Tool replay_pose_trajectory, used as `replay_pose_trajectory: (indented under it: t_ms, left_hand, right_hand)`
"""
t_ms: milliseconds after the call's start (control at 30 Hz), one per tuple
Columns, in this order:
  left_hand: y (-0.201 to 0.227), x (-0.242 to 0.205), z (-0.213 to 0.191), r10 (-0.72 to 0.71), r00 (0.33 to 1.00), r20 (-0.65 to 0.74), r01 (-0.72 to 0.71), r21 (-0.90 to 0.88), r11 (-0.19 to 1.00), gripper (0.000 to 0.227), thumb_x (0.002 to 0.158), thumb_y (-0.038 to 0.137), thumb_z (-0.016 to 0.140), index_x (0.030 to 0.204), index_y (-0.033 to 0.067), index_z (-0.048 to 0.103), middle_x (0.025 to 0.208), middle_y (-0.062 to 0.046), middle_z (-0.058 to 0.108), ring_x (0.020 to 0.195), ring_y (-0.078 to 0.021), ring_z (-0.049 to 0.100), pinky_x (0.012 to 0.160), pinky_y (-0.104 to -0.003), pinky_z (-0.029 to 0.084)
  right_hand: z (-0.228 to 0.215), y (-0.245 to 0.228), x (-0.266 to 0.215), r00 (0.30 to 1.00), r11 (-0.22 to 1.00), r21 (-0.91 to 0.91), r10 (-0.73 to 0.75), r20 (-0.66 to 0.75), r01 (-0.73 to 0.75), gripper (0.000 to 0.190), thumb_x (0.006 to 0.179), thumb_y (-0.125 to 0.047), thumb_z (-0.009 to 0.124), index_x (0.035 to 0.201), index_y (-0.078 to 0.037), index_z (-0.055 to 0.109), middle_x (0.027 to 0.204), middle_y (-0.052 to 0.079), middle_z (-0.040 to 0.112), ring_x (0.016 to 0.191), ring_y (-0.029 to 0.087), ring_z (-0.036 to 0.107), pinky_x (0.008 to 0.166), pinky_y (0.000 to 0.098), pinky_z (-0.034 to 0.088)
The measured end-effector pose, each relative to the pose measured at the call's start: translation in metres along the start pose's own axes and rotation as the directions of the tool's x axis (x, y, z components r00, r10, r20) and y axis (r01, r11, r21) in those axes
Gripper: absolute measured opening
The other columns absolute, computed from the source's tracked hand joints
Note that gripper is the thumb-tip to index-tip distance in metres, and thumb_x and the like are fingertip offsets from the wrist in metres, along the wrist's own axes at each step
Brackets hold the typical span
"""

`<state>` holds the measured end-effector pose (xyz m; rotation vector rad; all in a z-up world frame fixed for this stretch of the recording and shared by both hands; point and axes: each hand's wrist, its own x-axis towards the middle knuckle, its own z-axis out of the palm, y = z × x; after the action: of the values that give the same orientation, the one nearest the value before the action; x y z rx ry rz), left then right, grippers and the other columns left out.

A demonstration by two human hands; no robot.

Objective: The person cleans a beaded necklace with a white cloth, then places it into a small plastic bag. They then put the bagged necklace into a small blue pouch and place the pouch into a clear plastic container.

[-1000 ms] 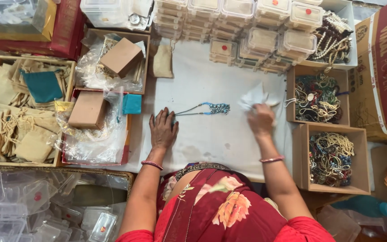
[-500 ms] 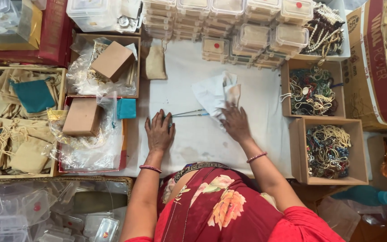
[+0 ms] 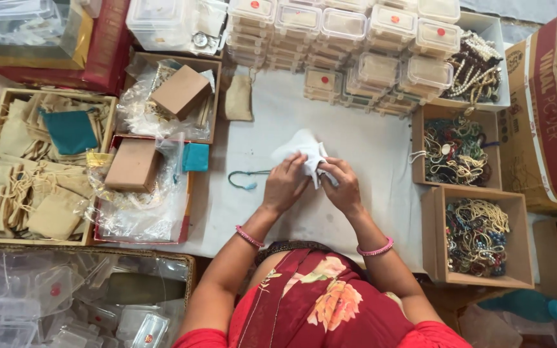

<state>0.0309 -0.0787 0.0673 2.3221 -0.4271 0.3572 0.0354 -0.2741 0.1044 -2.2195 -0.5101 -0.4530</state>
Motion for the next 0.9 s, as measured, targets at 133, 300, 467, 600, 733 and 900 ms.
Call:
replay_pose_trajectory:
  t_ms: [133, 300, 467, 600, 733, 900]
  left_hand:
    - [-0.020, 0.004, 0.027, -0.383, 0.875, 0.297, 0.385, 0.054, 0.921, 0.034, 0.110, 0.047, 0.063, 0.122, 0.0164, 0.068, 0.121, 0.000, 0.073, 0.106, -0.0152, 0.073, 0.090, -0.029, 0.057]
    - [-0.001, 0.012, 0.012, -0.405, 0.706, 0.582, 0.673, -0.730, 0.124, 0.041, 0.099, 0.042, 0.058, 0.128, 0.0123, 0.055, 0.116, 0.001, 0.065, 0.103, -0.0154, 0.067, 0.084, -0.032, 0.060]
    - [0.001, 0.003, 0.015, -0.408, 0.787, 0.463, 0.570, -0.799, 0.191, 0.048, 0.095, 0.022, 0.065, 0.139, 0.0090, 0.052, 0.121, -0.009, 0.065, 0.108, -0.0168, 0.065, 0.087, -0.032, 0.057]
    - [0.002, 0.010, -0.014, -0.736, 0.654, 0.173, 0.635, -0.655, 0.410, 0.057, 0.090, 0.014, 0.067, 0.145, 0.0099, 0.050, 0.121, -0.016, 0.071, 0.099, -0.0250, 0.070, 0.082, -0.033, 0.057]
    - [-0.021, 0.005, -0.002, -0.573, 0.817, -0.067, 0.402, -0.647, 0.648, 0.072, 0.086, 0.014, 0.078, 0.145, 0.0100, 0.039, 0.126, -0.014, 0.062, 0.107, -0.0225, 0.066, 0.088, -0.033, 0.056]
    - [-0.026, 0.009, -0.010, -0.481, 0.715, 0.508, 0.567, -0.823, -0.027, 0.069, 0.089, 0.027, 0.061, 0.153, 0.0233, 0.036, 0.117, -0.017, 0.068, 0.095, -0.0250, 0.071, 0.079, -0.035, 0.060]
  right_hand:
    - [0.011, -0.002, -0.001, 0.998, 0.999, -0.011, -0.041, -0.052, 0.041, 0.033, 0.081, 0.006, 0.071, 0.112, -0.005, 0.071, 0.121, 0.015, 0.070, 0.112, 0.034, 0.067, 0.095, 0.0407, 0.055]
    - [0.047, 0.051, -0.025, 0.860, 0.572, 0.767, 0.508, -0.052, -0.291, 0.027, 0.098, 0.009, 0.059, 0.121, -0.001, 0.067, 0.115, 0.011, 0.069, 0.104, 0.018, 0.067, 0.091, 0.0335, 0.057]
    - [0.042, 0.037, -0.015, 0.765, -0.074, 0.906, 0.509, 0.394, -0.417, 0.027, 0.100, 0.001, 0.051, 0.125, -0.005, 0.058, 0.116, 0.010, 0.068, 0.101, 0.018, 0.069, 0.086, 0.0338, 0.058]
    - [0.049, 0.058, -0.025, 0.831, 0.326, 0.856, 0.524, 0.189, -0.401, 0.049, 0.088, 0.002, 0.054, 0.137, -0.004, 0.060, 0.128, 0.014, 0.064, 0.118, 0.020, 0.062, 0.098, 0.0336, 0.048]
    - [0.028, -0.004, -0.006, 0.922, 0.711, 0.635, 0.386, 0.007, -0.303, 0.042, 0.087, 0.003, 0.066, 0.128, -0.004, 0.060, 0.144, 0.014, 0.060, 0.122, 0.022, 0.062, 0.104, 0.0407, 0.052]
    - [0.058, -0.005, 0.003, 0.989, 0.962, 0.270, -0.002, 0.145, -0.038, 0.065, 0.083, -0.001, 0.073, 0.144, -0.005, 0.054, 0.151, 0.019, 0.049, 0.138, 0.032, 0.049, 0.112, 0.0408, 0.045]
